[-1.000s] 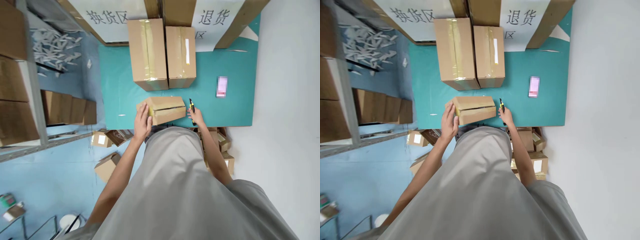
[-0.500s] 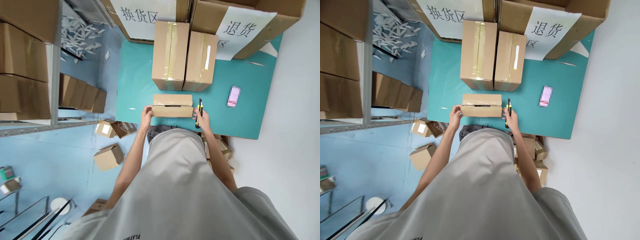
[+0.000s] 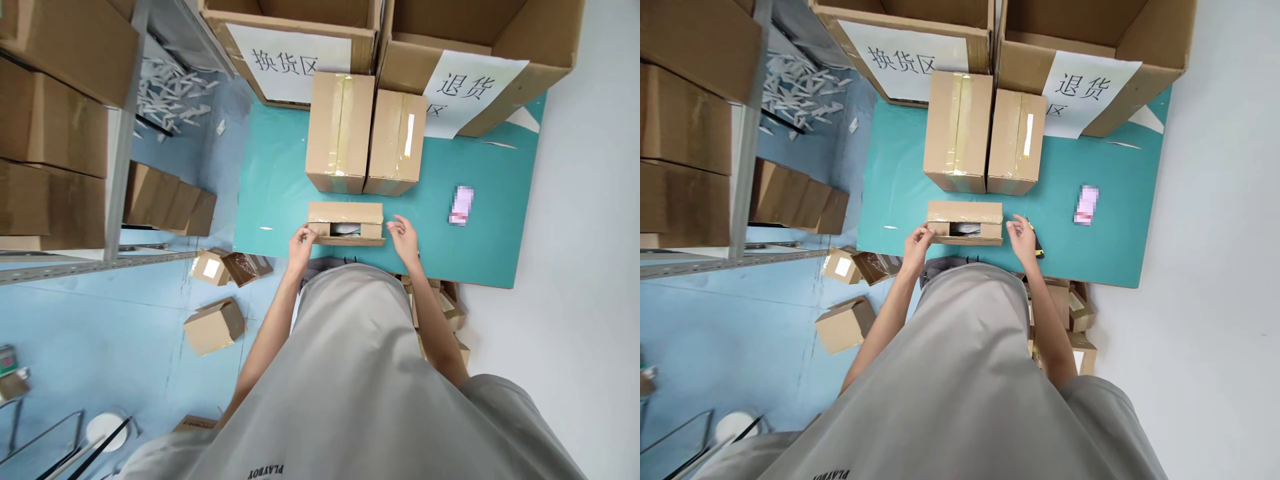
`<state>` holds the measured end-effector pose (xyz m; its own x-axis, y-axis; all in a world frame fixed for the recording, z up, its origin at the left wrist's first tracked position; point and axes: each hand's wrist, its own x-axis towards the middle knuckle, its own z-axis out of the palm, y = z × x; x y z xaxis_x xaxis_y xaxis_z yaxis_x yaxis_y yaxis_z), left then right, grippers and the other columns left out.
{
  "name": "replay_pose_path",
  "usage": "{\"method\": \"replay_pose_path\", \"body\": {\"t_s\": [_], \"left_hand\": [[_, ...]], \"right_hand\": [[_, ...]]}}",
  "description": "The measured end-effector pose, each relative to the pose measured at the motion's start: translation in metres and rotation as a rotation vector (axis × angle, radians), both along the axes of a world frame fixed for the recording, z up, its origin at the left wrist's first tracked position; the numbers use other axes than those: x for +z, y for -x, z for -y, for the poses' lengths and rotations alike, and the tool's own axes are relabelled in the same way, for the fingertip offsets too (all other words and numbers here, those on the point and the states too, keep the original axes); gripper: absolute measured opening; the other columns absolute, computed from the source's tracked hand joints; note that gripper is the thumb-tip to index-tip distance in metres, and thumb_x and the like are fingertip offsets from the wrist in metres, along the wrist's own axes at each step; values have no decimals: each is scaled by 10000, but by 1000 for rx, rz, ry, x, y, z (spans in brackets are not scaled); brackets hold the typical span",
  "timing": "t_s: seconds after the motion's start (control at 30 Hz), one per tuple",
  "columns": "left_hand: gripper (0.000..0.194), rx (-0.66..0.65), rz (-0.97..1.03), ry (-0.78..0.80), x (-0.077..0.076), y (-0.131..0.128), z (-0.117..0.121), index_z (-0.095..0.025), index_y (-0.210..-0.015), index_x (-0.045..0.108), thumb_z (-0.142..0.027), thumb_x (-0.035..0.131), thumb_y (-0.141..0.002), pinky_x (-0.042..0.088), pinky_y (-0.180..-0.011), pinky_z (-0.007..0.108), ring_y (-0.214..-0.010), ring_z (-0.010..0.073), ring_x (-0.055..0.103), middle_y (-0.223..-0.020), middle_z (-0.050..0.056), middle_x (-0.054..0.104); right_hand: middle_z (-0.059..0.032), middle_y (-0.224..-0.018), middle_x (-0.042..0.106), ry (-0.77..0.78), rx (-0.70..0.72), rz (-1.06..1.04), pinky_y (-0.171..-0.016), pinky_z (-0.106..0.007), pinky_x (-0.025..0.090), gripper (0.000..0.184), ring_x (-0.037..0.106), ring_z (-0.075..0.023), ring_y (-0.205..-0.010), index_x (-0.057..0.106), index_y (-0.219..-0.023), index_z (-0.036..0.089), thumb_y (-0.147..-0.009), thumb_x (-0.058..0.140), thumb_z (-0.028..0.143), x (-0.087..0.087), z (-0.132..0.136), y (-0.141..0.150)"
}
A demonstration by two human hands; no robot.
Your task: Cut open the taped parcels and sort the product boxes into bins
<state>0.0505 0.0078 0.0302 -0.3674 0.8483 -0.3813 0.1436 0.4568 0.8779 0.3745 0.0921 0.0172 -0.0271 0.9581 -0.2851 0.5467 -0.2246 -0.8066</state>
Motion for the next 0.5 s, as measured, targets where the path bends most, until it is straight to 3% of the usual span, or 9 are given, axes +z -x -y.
{"method": "replay_pose_path", "body": {"t_s": [0.07,0.17,0.27,0.37,0.5], "left_hand": [[184,18,20,15,-1,1,3,-242,-1052,674,-392,657,-947,550,-1175,421,-1450,272,659,-1331,110,766],[485,-46,76,10,1,6,14,-232,-1304,688,-296,715,-824,497,-1292,499,-1551,305,614,-1556,148,695],[759,-238,21,-20,5,12,30,-230,-1532,637,-243,749,-782,331,-1422,544,-1732,335,398,-1751,166,547],[884,-369,-138,-19,4,12,41,-248,-1703,520,-242,754,-851,267,-1448,574,-1789,350,253,-1882,168,343],[876,-411,-294,4,-5,2,40,-256,-1773,445,-220,722,-943,294,-1437,584,-1798,381,193,-1936,165,162]], "right_hand": [[-123,-1244,801,17,93,-79,-923,-370,650,628,757,-213,-984,634,-1565,175,-1011,699,465,13,-8,11],[-91,-1212,781,-48,159,-20,-885,-361,637,541,710,-189,-881,735,-1449,194,-963,783,427,30,-23,23],[-89,-1154,761,-155,151,44,-913,-350,611,336,701,-201,-931,814,-1187,193,-1027,731,476,39,-43,34],[-83,-1091,740,-190,95,149,-943,-333,573,313,679,-201,-931,777,-992,194,-1062,692,487,33,-68,47],[-11,-818,676,11,87,267,-825,-293,503,388,626,-188,-795,650,-780,220,-1096,635,445,14,-95,65]]}}
